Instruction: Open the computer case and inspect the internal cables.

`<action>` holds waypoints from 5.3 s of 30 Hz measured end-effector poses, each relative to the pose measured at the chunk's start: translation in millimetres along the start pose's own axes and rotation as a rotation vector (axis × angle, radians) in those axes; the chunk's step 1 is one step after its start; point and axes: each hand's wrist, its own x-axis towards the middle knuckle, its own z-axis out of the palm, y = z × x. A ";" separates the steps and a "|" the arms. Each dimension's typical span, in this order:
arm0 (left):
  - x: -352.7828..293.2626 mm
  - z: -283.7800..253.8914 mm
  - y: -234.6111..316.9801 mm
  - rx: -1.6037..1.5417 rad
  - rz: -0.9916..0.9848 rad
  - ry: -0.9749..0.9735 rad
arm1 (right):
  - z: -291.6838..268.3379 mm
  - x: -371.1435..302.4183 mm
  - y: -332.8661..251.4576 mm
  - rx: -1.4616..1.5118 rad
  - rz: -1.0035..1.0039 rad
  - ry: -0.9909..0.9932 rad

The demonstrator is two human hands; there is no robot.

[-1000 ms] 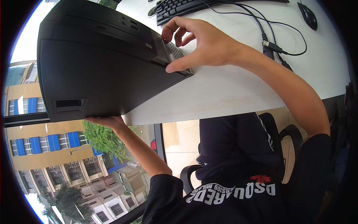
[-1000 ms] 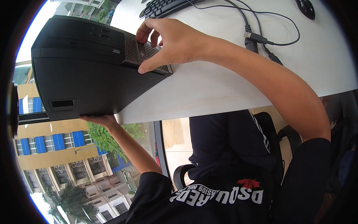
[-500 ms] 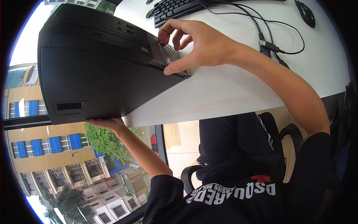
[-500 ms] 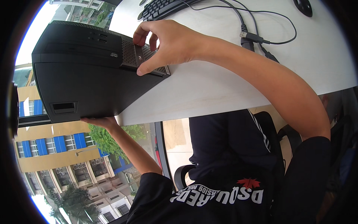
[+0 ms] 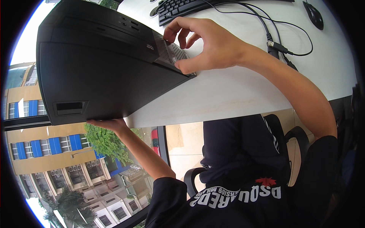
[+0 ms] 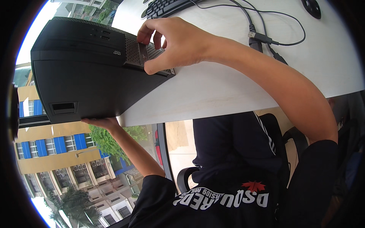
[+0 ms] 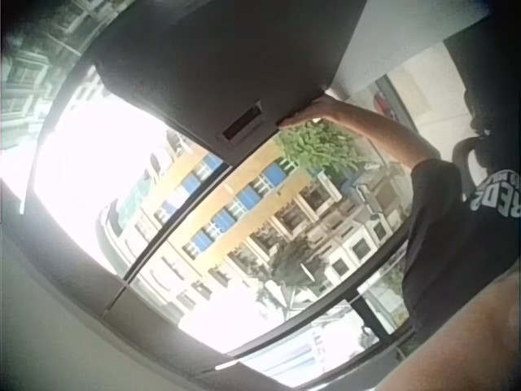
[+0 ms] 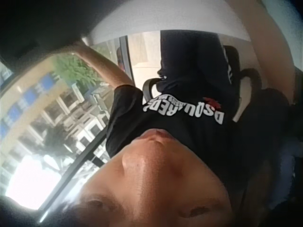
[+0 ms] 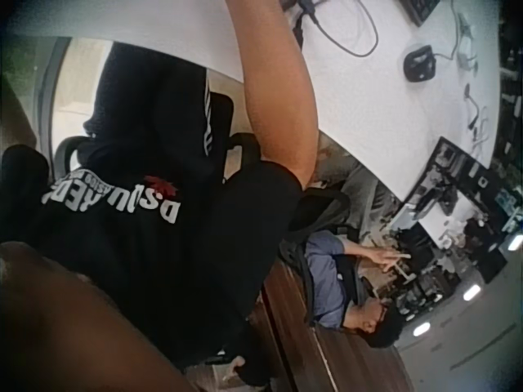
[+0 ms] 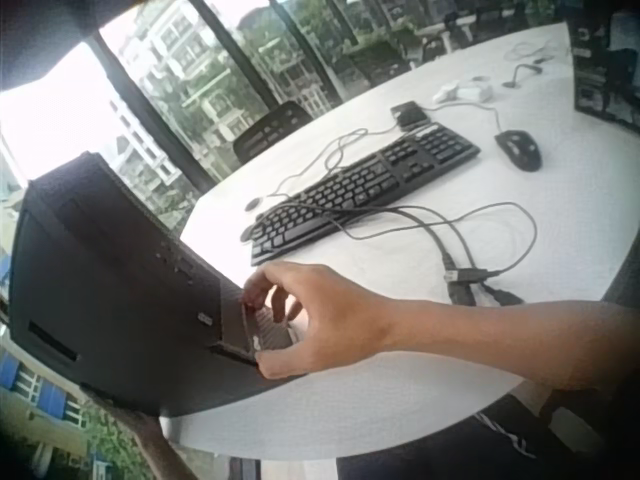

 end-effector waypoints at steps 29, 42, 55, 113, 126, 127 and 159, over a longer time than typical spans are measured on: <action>-1.2 -1.0 0.2 0.037 0.013 -0.013 | -0.1 0.5 -2.8 0.446 0.260 0.022; 1.7 -4.3 -1.5 0.012 0.013 0.003 | -6.3 2.2 -3.4 0.599 0.315 0.026; 0.2 -4.1 2.4 0.010 0.006 0.002 | 1.5 -0.6 -4.2 0.207 0.136 0.081; 4.7 2.6 -0.1 0.034 0.016 0.010 | -8.6 5.8 -5.0 0.349 0.243 0.064; 4.7 7.7 2.7 0.040 0.012 0.014 | -9.1 6.6 -3.2 0.313 0.195 0.081; 5.1 7.8 0.4 0.036 0.011 0.008 | -8.7 6.3 -1.1 0.297 0.188 0.089; -10.7 75.8 106.7 0.776 0.565 0.222 | 9.0 -5.1 6.4 -0.178 0.098 -0.102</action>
